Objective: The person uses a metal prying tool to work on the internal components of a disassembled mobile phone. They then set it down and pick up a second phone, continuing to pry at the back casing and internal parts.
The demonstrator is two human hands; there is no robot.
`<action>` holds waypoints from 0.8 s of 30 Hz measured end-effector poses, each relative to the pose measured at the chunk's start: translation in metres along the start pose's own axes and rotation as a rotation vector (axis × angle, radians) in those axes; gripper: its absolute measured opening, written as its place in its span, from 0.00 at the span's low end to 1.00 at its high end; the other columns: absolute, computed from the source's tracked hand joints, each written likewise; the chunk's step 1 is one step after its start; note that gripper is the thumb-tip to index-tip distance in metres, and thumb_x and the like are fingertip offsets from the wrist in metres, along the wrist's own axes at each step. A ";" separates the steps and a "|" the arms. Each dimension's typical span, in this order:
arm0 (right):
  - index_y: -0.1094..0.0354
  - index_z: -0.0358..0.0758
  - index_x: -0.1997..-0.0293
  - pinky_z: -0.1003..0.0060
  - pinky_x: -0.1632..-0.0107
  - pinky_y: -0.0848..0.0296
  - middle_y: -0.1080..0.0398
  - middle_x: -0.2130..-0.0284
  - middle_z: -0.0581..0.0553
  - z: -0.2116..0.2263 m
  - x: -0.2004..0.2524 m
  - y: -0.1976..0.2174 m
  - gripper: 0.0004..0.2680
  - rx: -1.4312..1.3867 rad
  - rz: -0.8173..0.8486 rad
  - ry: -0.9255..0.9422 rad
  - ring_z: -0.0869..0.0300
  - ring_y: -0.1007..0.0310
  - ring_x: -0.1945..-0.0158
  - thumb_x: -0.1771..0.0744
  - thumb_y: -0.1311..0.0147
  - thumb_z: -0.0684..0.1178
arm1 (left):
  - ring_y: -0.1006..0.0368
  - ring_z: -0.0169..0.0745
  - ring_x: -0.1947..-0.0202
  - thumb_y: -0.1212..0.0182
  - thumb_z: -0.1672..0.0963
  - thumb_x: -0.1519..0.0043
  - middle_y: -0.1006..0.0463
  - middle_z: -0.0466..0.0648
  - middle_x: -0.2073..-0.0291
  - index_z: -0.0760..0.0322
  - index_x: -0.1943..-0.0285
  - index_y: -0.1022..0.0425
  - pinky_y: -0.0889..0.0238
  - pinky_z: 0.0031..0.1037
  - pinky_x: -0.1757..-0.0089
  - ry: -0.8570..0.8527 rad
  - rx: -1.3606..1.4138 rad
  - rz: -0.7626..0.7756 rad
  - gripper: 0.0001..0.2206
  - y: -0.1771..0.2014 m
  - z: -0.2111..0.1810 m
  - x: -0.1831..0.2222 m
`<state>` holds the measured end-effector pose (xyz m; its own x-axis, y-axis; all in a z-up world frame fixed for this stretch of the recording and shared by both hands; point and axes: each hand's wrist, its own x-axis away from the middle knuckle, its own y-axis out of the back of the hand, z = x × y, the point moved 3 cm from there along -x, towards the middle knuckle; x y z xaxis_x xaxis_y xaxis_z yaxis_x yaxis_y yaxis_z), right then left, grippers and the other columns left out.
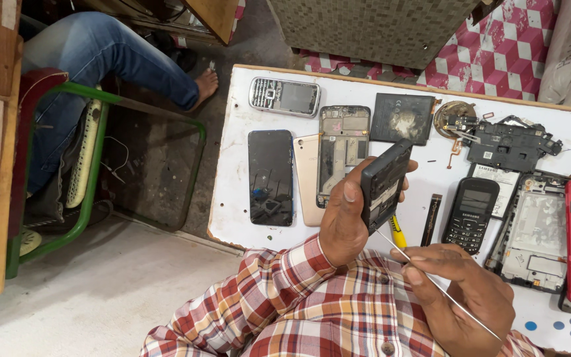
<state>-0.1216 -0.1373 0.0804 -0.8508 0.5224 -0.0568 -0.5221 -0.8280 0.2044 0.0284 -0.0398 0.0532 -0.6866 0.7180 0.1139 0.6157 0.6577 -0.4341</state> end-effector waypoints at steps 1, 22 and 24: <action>0.29 0.30 0.58 0.64 0.53 0.20 0.21 0.62 0.34 -0.001 0.001 0.000 0.05 0.003 0.003 -0.013 0.53 0.17 0.55 0.35 0.40 0.36 | 0.32 0.32 0.51 0.63 0.29 0.38 0.29 0.47 0.53 0.74 0.31 0.33 0.35 0.25 0.48 0.001 -0.012 0.002 0.49 0.000 0.000 0.000; 0.29 0.31 0.58 0.66 0.54 0.18 0.20 0.62 0.35 0.001 0.004 -0.002 0.04 0.028 -0.022 0.010 0.54 0.17 0.55 0.34 0.40 0.37 | 0.33 0.34 0.49 0.65 0.30 0.36 0.29 0.50 0.49 0.74 0.33 0.34 0.36 0.28 0.44 -0.048 -0.067 0.021 0.48 0.002 0.005 0.004; 0.29 0.31 0.58 0.65 0.52 0.18 0.21 0.62 0.35 0.003 0.003 -0.004 0.04 0.020 -0.024 0.046 0.54 0.17 0.54 0.34 0.40 0.38 | 0.34 0.34 0.51 0.64 0.30 0.35 0.29 0.50 0.51 0.74 0.32 0.34 0.36 0.28 0.43 -0.060 -0.049 0.017 0.47 0.001 0.005 0.004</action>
<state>-0.1222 -0.1320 0.0821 -0.8403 0.5314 -0.1068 -0.5412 -0.8110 0.2221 0.0245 -0.0375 0.0489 -0.6970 0.7152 0.0526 0.6445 0.6569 -0.3912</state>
